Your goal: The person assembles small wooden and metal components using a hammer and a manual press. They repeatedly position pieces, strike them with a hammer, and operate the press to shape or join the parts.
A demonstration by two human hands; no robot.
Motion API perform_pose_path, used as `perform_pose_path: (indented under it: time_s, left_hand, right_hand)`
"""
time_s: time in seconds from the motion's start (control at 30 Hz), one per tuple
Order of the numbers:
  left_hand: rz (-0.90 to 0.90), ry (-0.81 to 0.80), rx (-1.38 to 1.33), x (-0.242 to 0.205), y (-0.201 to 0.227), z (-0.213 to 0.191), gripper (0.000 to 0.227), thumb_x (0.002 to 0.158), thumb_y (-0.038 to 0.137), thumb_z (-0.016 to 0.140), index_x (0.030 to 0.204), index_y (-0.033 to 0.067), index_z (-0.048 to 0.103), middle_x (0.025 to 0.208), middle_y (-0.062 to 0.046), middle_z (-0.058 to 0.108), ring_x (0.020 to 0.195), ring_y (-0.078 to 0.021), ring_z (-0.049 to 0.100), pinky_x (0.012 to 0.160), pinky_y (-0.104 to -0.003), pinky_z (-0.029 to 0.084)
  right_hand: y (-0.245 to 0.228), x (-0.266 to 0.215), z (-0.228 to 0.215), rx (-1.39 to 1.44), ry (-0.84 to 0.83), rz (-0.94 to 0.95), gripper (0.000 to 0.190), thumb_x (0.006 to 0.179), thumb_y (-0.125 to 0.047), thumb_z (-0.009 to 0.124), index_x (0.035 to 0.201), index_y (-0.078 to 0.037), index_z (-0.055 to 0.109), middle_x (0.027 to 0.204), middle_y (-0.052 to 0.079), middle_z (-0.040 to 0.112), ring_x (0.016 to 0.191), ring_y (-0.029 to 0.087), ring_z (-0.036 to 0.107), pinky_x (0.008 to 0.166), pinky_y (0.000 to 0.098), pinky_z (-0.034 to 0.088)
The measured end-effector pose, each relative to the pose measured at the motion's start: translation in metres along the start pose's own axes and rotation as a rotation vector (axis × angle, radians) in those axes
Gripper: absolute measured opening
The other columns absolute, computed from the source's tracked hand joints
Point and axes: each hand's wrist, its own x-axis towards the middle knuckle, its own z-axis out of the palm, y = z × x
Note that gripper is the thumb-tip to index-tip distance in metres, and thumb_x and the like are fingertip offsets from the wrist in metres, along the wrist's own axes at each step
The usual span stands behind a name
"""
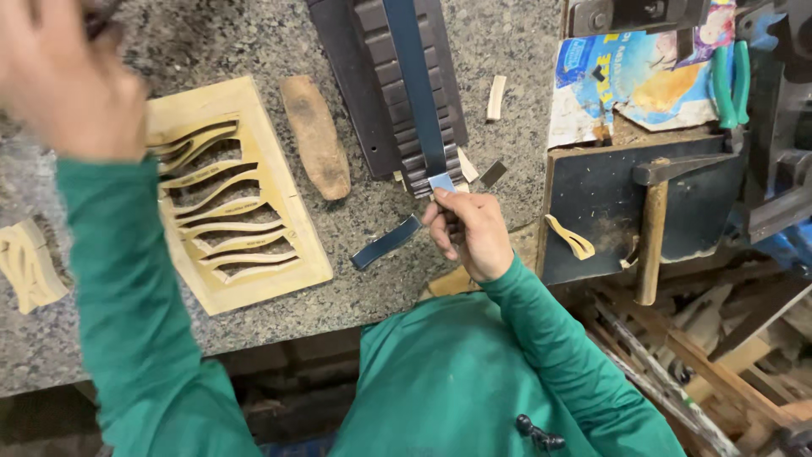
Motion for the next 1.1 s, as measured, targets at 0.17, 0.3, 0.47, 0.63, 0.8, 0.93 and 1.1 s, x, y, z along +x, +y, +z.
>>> perform_pose_path:
  time_s: [0.17,0.3,0.47,0.63,0.8,0.93,1.1]
  left_hand:
    - [-0.127,-0.208,-0.174,-0.041,0.058,-0.077,0.021,0.106,-0.010,0.062,0.125,-0.0017,0.059,0.103,-0.017,0.068,0.084,-0.0320,0.068,0.073,-0.041,0.051]
    - [0.080,-0.273,-0.226,-0.075,0.111,-0.074,0.035,0.088,-0.005,0.069,0.120,0.0076,0.069,0.105,-0.011,0.074,0.082,-0.0276,0.071,0.071,-0.038,0.056]
    - [0.240,-0.351,-0.248,-0.092,0.161,-0.031,0.048,0.075,0.002,0.069,0.123,0.0002,0.066,0.085,-0.008,0.063,0.073,-0.0233,0.064,0.065,-0.036,0.054]
    - [0.258,-0.326,-0.264,-0.094,0.168,-0.026,0.047,0.076,0.003,0.068,0.122,0.0010,0.065,0.089,-0.009,0.062,0.078,-0.0235,0.064,0.067,-0.036,0.054]
    - [0.236,-0.297,-0.235,-0.092,0.165,-0.034,0.044,0.078,-0.002,0.067,0.122,0.0012,0.066,0.090,-0.009,0.063,0.080,-0.0231,0.066,0.067,-0.035,0.054]
    - [0.228,-0.299,-0.258,-0.091,0.169,-0.036,0.041,0.078,-0.001,0.067,0.119,0.0001,0.066,0.089,-0.010,0.064,0.079,-0.0251,0.066,0.067,-0.037,0.055]
    - [0.088,-0.245,-0.394,-0.103,0.177,-0.035,0.027,0.089,-0.003,0.069,0.116,-0.0001,0.067,0.093,-0.013,0.070,0.075,-0.0284,0.068,0.065,-0.039,0.054]
  right_hand:
    - [0.003,0.001,0.002,0.015,0.042,0.000,0.039,0.104,-0.026,0.054,0.085,0.006,0.065,0.055,0.009,0.056,0.043,0.014,0.045,0.041,0.0274,0.035]
    - [0.006,0.000,0.002,0.023,0.040,-0.004,0.039,0.105,-0.026,0.053,0.084,0.005,0.064,0.055,0.009,0.054,0.042,0.014,0.044,0.041,0.0275,0.035]
    - [0.007,0.001,0.006,0.090,0.013,-0.031,0.037,0.105,-0.026,0.053,0.085,0.004,0.064,0.055,0.008,0.053,0.042,0.014,0.044,0.040,0.0280,0.035]
    - [0.013,0.001,0.001,0.082,0.012,-0.069,0.036,0.104,-0.025,0.052,0.086,0.005,0.065,0.057,0.009,0.056,0.044,0.014,0.047,0.042,0.0285,0.038]
    - [0.012,0.000,0.002,0.035,0.009,-0.109,0.037,0.104,-0.025,0.053,0.086,0.005,0.065,0.059,0.008,0.057,0.046,0.013,0.047,0.042,0.0275,0.038]
    - [0.012,0.000,0.001,0.039,0.002,-0.106,0.038,0.104,-0.026,0.054,0.085,0.004,0.066,0.058,0.008,0.058,0.045,0.013,0.048,0.042,0.0275,0.038]
    - [0.012,-0.001,-0.007,-0.040,0.037,-0.194,0.037,0.103,-0.025,0.055,0.085,0.005,0.067,0.059,0.009,0.060,0.045,0.014,0.052,0.043,0.0282,0.042]
